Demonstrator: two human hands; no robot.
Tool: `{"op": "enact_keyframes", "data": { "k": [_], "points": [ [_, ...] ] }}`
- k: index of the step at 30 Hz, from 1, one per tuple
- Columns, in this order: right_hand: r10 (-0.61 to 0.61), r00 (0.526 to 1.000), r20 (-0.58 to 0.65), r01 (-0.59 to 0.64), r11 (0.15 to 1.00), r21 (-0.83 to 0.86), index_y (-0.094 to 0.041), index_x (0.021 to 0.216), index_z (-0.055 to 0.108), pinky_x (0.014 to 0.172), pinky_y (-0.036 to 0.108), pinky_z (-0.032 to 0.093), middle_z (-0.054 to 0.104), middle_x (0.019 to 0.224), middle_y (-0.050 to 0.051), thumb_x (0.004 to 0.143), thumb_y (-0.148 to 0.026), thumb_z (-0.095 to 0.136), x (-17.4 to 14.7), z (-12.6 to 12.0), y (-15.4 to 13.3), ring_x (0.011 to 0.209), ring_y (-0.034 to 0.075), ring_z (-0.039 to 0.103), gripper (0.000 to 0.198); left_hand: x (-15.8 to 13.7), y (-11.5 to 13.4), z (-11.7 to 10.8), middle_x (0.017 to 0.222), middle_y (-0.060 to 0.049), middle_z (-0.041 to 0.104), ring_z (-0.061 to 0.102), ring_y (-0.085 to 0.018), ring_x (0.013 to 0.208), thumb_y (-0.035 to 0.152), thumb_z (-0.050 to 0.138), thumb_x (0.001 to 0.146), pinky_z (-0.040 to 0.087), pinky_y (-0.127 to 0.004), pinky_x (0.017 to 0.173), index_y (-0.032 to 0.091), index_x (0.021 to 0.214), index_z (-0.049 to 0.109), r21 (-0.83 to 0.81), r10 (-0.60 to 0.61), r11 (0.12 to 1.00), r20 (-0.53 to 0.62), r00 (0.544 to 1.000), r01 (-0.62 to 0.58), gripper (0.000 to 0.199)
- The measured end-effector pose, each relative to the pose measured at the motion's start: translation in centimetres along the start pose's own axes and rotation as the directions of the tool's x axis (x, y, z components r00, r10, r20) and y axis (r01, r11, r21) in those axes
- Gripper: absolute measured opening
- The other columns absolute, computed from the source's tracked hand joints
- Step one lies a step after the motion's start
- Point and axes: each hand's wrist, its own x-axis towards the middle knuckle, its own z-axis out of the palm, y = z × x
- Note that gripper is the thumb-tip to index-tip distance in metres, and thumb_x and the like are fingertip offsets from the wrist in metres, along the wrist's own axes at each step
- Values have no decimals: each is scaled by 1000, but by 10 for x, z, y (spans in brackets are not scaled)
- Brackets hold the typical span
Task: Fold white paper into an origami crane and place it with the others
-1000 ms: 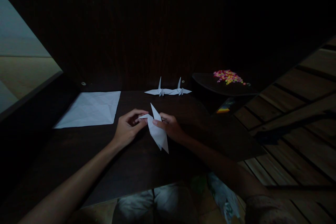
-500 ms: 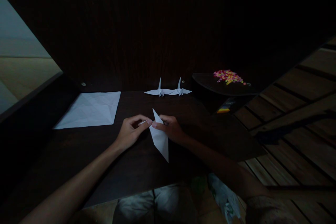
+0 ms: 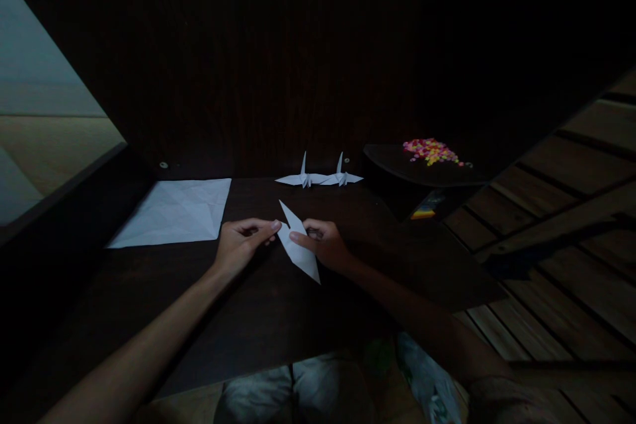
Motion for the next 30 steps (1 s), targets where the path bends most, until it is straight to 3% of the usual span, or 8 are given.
{"op": "enact_keyframes", "data": {
  "k": [7,14,17,20,24,27,30],
  "points": [
    [-103,989,-106,89,988,-126,-16,67,62,51,21,36,58,61,-2,74,-36,67,-2,2,0,55,10,50,22,3,-5,2,57,-3,66,53,-10,51,42,75,67,42,-21,52,15,64,73,-90,-50,995,20,999,51,27],
    [-261,956,-135,211,930,-302,-16,66,62,57,23,40,58,64,-1,77,-35,65,-5,2,1,59,11,53,22,0,-2,0,54,-3,64,51,-11,49,44,76,65,41,-22,50,14,59,71,13,-47,999,11,999,47,31],
    [-277,951,-137,225,925,-308,-16,65,61,58,23,40,56,64,-1,77,-36,65,-4,2,1,60,11,52,23,1,-1,-1,56,-4,65,53,-13,51,45,75,65,44,-23,52,14,61,72,21,-19,1000,13,1000,19,31],
    [-175,971,-165,146,974,-172,-17,63,58,54,23,38,54,61,-2,74,-40,67,-1,0,2,57,11,49,27,0,0,-1,63,-5,67,55,-14,55,50,68,72,46,-25,55,13,72,73,-5,32,999,13,999,-32,37],
    [-16,993,-121,35,987,156,-17,67,57,54,24,41,57,62,-1,66,-50,72,5,-3,5,58,12,52,36,-8,4,4,78,-5,66,59,-16,68,45,66,76,47,-26,63,15,92,72,61,182,980,118,976,-190,34],
    [24,997,-75,2,946,323,-17,77,60,61,26,45,61,70,2,63,-51,74,7,-3,7,65,15,57,40,-16,4,14,73,-2,61,54,-14,64,39,72,72,44,-24,58,17,91,71,198,286,930,137,948,-309,29],
    [24,998,-52,-4,937,349,-17,77,60,63,26,45,62,71,2,62,-48,77,5,0,6,66,14,57,39,-21,2,22,70,0,58,52,-13,62,36,72,72,42,-24,58,17,87,70,272,354,888,110,929,-371,24]
  ]
}}
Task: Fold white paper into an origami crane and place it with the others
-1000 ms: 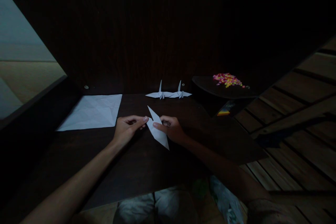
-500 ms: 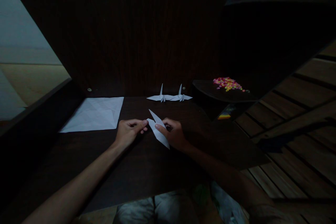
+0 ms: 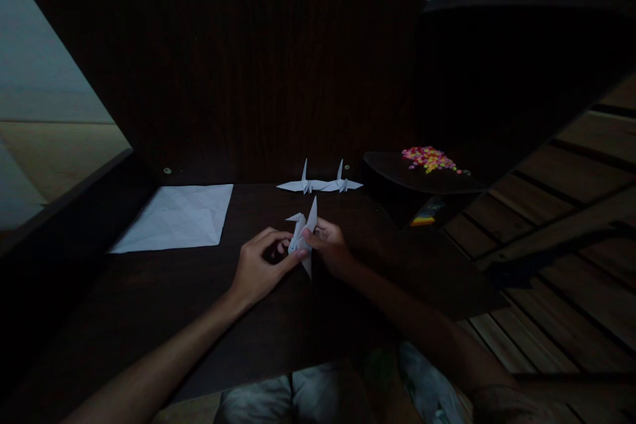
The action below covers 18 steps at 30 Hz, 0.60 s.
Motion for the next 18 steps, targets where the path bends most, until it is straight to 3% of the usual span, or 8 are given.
{"op": "enact_keyframes", "data": {
  "k": [4,12,15,18],
  "points": [
    [9,1000,9,-9,999,-52,-17,70,58,59,24,43,59,69,-1,64,-44,76,-5,4,-4,64,13,54,33,0,-3,1,66,0,57,50,-12,60,33,66,79,41,-23,58,17,75,69,-30,-19,999,1,1000,19,17],
    [2,1000,-8,-3,986,-169,-16,60,56,56,24,40,53,61,-2,64,-43,75,-7,3,-10,59,11,48,33,4,-6,-4,66,-1,61,51,-12,59,37,70,73,40,-22,54,15,69,68,-270,-157,939,206,966,211,22],
    [1,1000,-17,-4,983,-182,-17,59,55,56,24,40,53,61,-2,64,-44,74,-7,3,-10,59,12,48,34,4,-7,-2,63,-1,61,51,-11,57,38,72,71,41,-22,54,15,66,68,-304,-183,921,212,960,243,24],
    [-79,997,-21,72,968,-239,-17,58,54,55,24,38,50,60,-2,67,-42,72,-7,2,-9,57,11,46,32,4,-8,-1,63,-1,63,52,-11,56,38,73,70,41,-22,53,15,69,71,-297,-205,921,181,962,252,23]
  ]
}}
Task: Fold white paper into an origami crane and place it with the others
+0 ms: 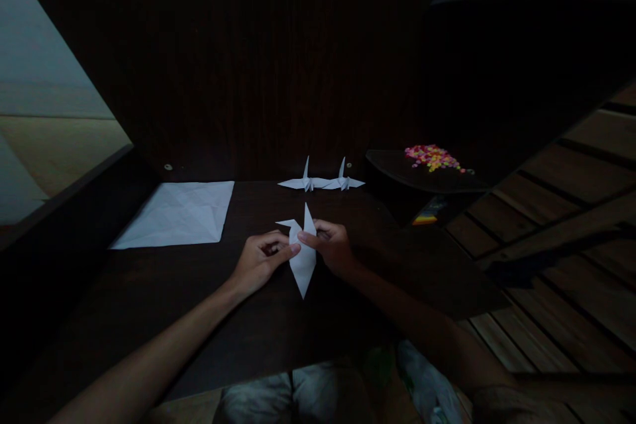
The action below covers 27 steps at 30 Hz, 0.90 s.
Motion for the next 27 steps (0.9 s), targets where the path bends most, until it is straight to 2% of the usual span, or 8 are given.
{"op": "enact_keyframes", "data": {
  "k": [3,6,11,20,24,27],
  "points": [
    [-98,995,-4,98,991,-91,-17,58,54,54,24,36,50,62,-2,70,-39,71,0,-1,1,58,11,44,30,1,-1,0,63,-1,65,53,-11,54,37,75,68,42,-22,51,16,72,72,-18,-7,1000,-78,997,5,22],
    [-137,991,-5,135,979,-151,-18,57,53,53,24,34,48,62,-2,71,-40,70,-1,-1,2,57,10,42,31,2,0,1,68,-3,69,58,-14,58,36,77,65,45,-23,54,16,70,73,-39,4,999,-129,992,-10,20],
    [-143,990,-4,142,985,-102,-18,58,53,52,24,33,47,62,-3,70,-39,71,-2,1,2,56,10,42,30,1,0,1,72,-5,71,62,-16,63,32,79,63,48,-25,58,17,69,75,-104,12,994,-130,991,-25,16],
    [1,1000,-11,-1,1000,-11,-18,63,57,54,24,39,55,63,-2,69,-42,71,-2,5,6,58,12,50,28,0,-7,0,70,-4,70,60,-15,61,35,77,67,46,-25,58,16,72,75,-105,-34,994,-178,983,15,20],
    [36,998,57,-36,999,-3,-18,68,61,64,27,47,62,70,0,67,-40,74,-3,5,8,67,15,59,26,3,-8,-2,74,-3,71,61,-16,69,36,76,68,47,-25,64,17,74,74,-123,-45,992,-261,964,13,21],
    [39,994,106,-39,999,-7,-18,70,63,67,29,49,65,74,1,68,-40,73,-4,6,10,70,17,62,25,4,-7,-3,78,-3,72,62,-17,73,36,75,69,48,-26,69,17,78,74,-152,-67,988,-271,960,26,21]
  ]
}}
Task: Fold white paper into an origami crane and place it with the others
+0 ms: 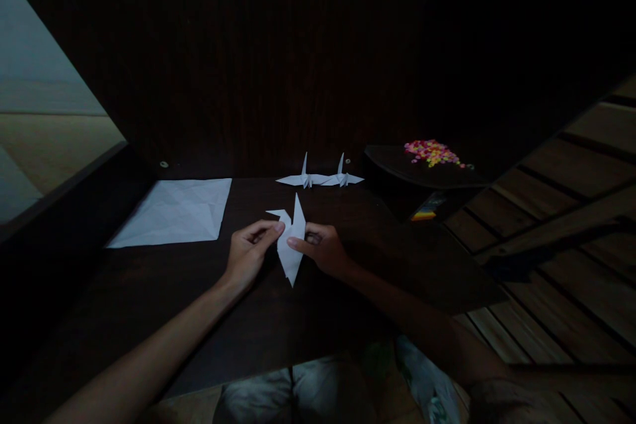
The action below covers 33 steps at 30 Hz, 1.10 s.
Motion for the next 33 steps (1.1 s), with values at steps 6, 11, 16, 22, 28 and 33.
{"op": "enact_keyframes", "data": {
  "k": [6,11,16,22,28,33],
  "points": [
    [17,1000,14,-17,1000,-7,-17,68,64,63,29,47,64,69,0,67,-40,74,-1,1,1,64,16,60,25,-1,1,-2,76,-1,69,61,-16,77,28,73,72,46,-25,72,19,73,74,-31,90,995,13,996,-90,9],
    [43,999,-33,-42,999,24,-17,65,62,61,27,44,62,66,-1,65,-41,75,1,-1,-3,63,14,57,28,-2,6,-3,75,-2,68,59,-14,70,32,71,75,45,-24,65,18,75,74,93,115,989,15,993,-116,15],
    [51,996,-68,-50,999,20,-16,66,59,48,22,34,56,60,-2,68,-52,69,6,-5,-1,51,9,45,37,-7,10,1,73,-2,64,56,-13,65,35,73,73,45,-23,59,16,81,73,203,224,949,110,968,-242,21],
    [77,997,-26,-74,993,88,-16,70,57,43,21,29,51,58,-3,71,-57,64,9,-5,0,46,7,39,41,-12,7,5,66,1,60,53,-10,58,28,69,78,43,-21,55,15,79,71,399,421,810,113,900,-429,13],
    [46,998,-34,-44,996,78,-18,65,51,45,21,28,46,52,-6,73,-54,65,9,-4,-3,45,7,37,40,-13,10,2,64,1,60,55,-10,57,22,65,81,44,-21,55,15,76,69,447,517,726,147,843,-523,10],
    [-71,996,-51,75,994,83,-17,58,48,52,22,34,48,57,-4,67,-51,71,9,-8,2,52,8,42,41,-19,11,3,63,1,59,52,-9,56,21,65,81,43,-20,54,15,75,69,431,544,703,186,818,-565,9]
  ]
}}
